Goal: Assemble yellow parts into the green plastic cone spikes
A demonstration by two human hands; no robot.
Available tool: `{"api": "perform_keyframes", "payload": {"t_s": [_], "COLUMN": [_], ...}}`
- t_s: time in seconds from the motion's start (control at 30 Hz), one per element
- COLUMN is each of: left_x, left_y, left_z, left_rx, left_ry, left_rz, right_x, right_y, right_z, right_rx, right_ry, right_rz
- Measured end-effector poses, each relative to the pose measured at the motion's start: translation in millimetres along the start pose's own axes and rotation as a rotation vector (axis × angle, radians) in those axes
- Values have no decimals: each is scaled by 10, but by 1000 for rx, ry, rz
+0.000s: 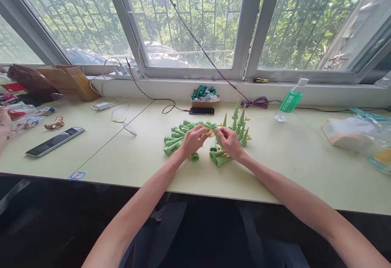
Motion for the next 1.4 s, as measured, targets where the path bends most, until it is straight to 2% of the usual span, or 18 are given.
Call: {"api": "perform_keyframes", "payload": {"t_s": [0.17,0.37,0.47,0.63,0.87,1.07,1.4], "left_x": [-7,-42,-62,-75,-98,-100,-104], "left_y": [4,36,69,115,109,122,101], "left_z": [57,161,171,123,125,120,127], "left_rx": [42,180,289,469,571,527,396], "left_ry": [12,19,-33,-199,-267,-248,-166], "left_rz": [-22,-42,-59,-117,-156,-163,-88], "right_x": [63,122,118,105,111,124,124], "right_y": [-46,-74,-88,-94,-80,-74,-80], "right_z": [-91,-158,-156,-137,-161,-139,-116], "right_rx": [66,205,246,264,296,281,288], "right_ry": [-100,-183,-197,-195,-214,-200,-211], "right_rz": [29,2,-8,-19,-28,-45,-54]}}
Point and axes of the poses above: each hand's wrist, its own x-axis away from the middle knuckle, its own y-axis out of the palm, z = x × y, the point moved 5 cm from there along -x, towards the middle knuckle, and after that the axes turned 15 degrees about -x, right-handed, at the moved point
